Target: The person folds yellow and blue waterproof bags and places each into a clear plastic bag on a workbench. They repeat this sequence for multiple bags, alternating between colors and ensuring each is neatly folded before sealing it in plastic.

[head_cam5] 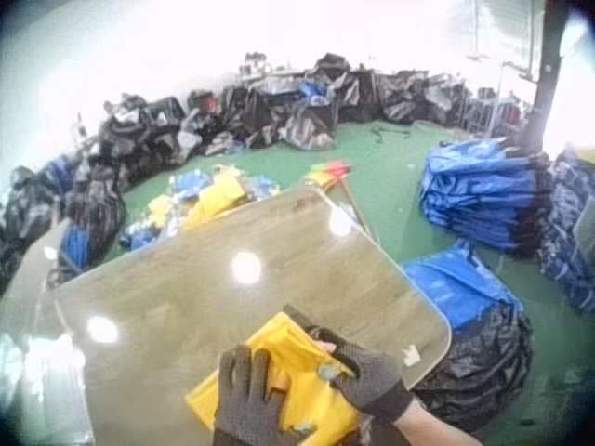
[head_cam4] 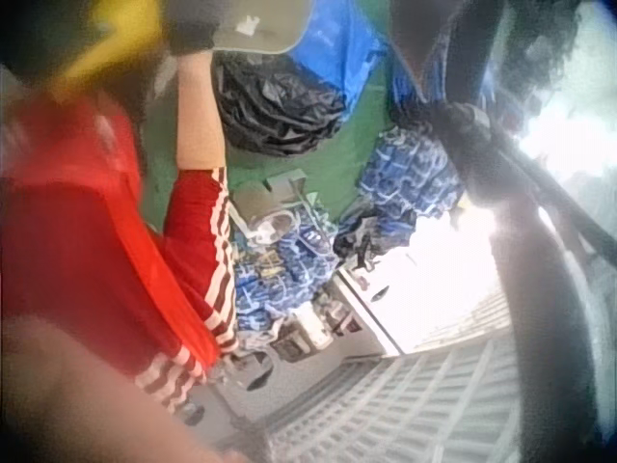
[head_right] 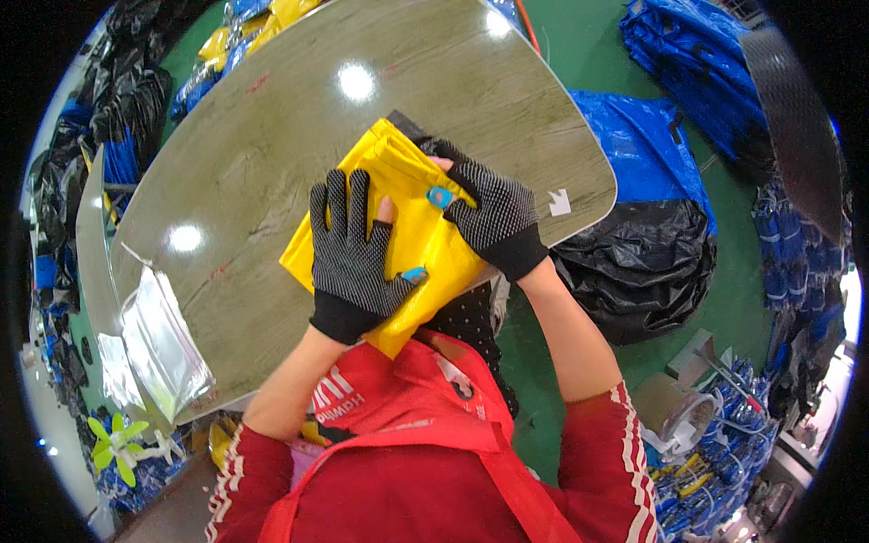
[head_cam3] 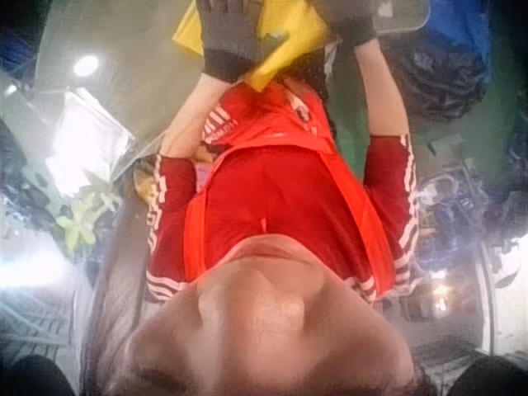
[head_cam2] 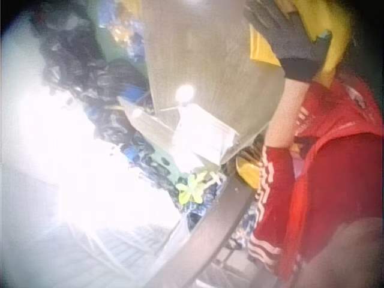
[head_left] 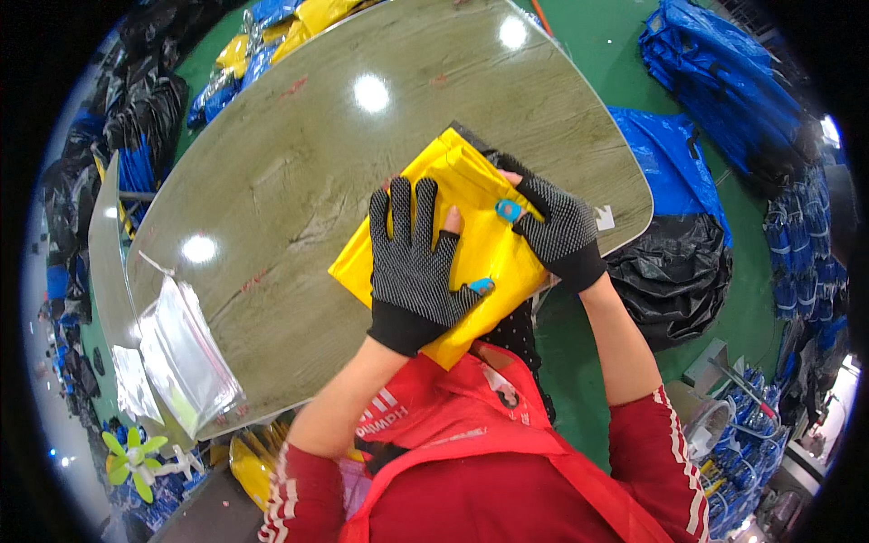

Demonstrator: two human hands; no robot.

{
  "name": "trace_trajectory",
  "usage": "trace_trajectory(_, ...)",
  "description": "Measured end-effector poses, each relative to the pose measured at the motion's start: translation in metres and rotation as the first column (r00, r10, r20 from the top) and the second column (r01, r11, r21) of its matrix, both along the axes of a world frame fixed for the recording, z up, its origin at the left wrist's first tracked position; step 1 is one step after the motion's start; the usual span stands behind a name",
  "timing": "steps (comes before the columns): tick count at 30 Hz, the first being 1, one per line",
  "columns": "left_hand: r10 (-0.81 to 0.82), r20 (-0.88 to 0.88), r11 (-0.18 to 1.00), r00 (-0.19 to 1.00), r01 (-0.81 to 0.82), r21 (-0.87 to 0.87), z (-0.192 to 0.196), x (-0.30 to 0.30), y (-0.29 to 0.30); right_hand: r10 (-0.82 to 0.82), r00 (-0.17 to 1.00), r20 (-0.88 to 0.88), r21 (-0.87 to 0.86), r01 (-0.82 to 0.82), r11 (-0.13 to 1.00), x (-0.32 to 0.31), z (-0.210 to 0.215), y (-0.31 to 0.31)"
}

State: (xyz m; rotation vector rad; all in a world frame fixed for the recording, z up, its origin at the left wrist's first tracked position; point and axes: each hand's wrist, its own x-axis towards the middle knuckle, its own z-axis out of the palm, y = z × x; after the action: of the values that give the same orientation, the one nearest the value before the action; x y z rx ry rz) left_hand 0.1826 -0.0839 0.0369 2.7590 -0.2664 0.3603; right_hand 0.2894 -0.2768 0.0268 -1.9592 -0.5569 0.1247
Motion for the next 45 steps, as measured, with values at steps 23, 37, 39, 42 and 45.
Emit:
trace_trajectory(23, -0.276, -0.150, 0.865, 0.950, 0.177, -0.469, -0.024, -0.005, 0.034, 0.385, 0.435, 0.814, -0.370, -0.124, 0.921, -0.060, 0.012, -0.068)
trace_trajectory(37, 0.479, -0.416, 0.237, 0.773, -0.571, -0.786, -0.115, -0.259, -0.020, 0.303, 0.581, -0.755, 0.272, -0.142, 0.952, -0.181, -0.024, -0.026)
trace_trajectory(39, 0.508, -0.370, 0.586, 0.778, -0.627, -0.513, -0.093, -0.261, -0.017, 0.311, 0.509, -0.802, 0.301, -0.105, 0.948, -0.187, -0.017, -0.022)
trace_trajectory(42, 0.205, -0.454, 0.857, 0.867, -0.383, -0.345, -0.037, -0.258, 0.023, 0.329, 0.469, -0.819, 0.364, -0.018, 0.931, -0.171, -0.010, -0.022)
trace_trajectory(45, 0.467, -0.311, 0.864, 0.828, -0.352, 0.359, -0.007, -0.260, 0.146, 0.351, 0.455, -0.818, 0.302, -0.179, 0.936, -0.147, -0.012, -0.026)
